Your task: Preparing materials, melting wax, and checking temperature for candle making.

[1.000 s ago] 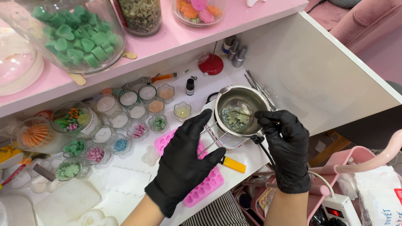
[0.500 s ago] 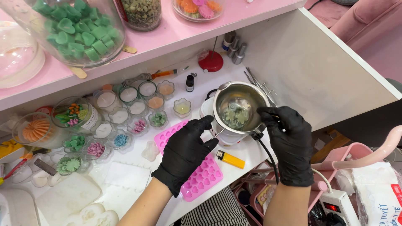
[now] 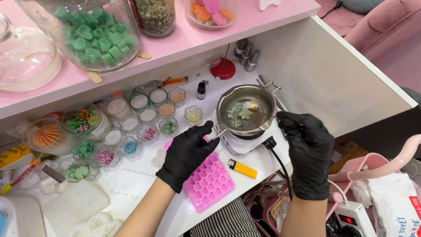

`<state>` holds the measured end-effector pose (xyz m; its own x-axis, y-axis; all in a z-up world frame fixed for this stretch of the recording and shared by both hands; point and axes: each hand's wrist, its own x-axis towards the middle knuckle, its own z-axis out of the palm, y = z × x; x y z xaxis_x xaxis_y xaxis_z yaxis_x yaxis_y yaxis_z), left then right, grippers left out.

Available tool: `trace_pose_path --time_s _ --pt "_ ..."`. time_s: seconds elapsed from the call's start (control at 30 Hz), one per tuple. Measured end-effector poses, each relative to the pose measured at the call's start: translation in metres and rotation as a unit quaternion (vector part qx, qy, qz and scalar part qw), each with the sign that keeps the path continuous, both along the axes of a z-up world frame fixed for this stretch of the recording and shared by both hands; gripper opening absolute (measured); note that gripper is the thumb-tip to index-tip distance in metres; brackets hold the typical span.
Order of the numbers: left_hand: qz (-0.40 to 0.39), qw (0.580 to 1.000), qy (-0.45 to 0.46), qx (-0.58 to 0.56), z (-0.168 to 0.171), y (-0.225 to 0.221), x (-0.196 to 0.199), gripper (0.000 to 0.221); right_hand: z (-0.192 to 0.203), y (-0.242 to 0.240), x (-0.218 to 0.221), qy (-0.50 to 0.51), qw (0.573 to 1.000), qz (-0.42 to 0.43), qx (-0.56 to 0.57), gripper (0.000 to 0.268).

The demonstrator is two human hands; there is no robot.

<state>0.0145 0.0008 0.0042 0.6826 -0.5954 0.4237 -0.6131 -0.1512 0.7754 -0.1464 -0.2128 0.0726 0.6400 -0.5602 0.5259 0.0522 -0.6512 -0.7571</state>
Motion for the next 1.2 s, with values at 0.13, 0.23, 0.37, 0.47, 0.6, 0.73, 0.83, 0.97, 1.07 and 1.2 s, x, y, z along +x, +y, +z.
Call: trace_pose_path --time_s 0.13,0.23,0.37,0.47,0.6,0.73,0.83,0.97,1.07,1.2 --pt "-0.022 0.997 -0.011 0.069 0.029 -0.005 0.011 0.047 0.010 -0.002 -0.009 -0.012 0.997 -0.074 -0.019 0.017" --pt "-0.058 0.990 -0.043 0.119 0.049 -0.011 0.021 0.044 0.015 -0.003 -0.016 0.001 0.993 -0.101 -0.055 0.016" --pt "-0.128 0.974 -0.134 0.131 0.084 -0.018 0.023 0.038 0.009 -0.008 -0.024 0.001 0.993 -0.113 -0.024 0.014" --pt "-0.150 0.964 -0.159 0.149 0.091 -0.023 0.019 0.037 0.003 -0.010 -0.027 -0.011 0.993 -0.114 -0.041 0.016" --pt "-0.142 0.957 -0.190 0.166 0.093 -0.020 0.008 0.048 -0.001 -0.008 -0.026 -0.022 0.995 -0.095 -0.022 0.017" --pt "-0.096 0.946 -0.236 0.198 0.062 -0.011 0.003 0.054 -0.005 -0.005 -0.024 -0.004 0.995 -0.094 -0.041 0.018" --pt "-0.055 0.943 -0.269 0.189 0.035 -0.003 0.001 0.053 -0.003 -0.002 -0.021 -0.019 0.993 -0.094 -0.063 0.019" --pt "-0.012 0.942 -0.281 0.181 0.013 0.003 0.000 0.054 -0.003 0.000 -0.022 -0.033 0.991 -0.102 -0.081 0.019" --pt "0.002 0.945 -0.281 0.167 0.008 0.002 0.000 0.054 -0.001 0.002 -0.023 -0.047 0.994 -0.078 -0.062 0.019" --pt "0.007 0.948 -0.276 0.162 0.005 -0.004 0.001 0.053 0.000 0.004 -0.023 -0.056 0.995 -0.078 -0.037 0.019"
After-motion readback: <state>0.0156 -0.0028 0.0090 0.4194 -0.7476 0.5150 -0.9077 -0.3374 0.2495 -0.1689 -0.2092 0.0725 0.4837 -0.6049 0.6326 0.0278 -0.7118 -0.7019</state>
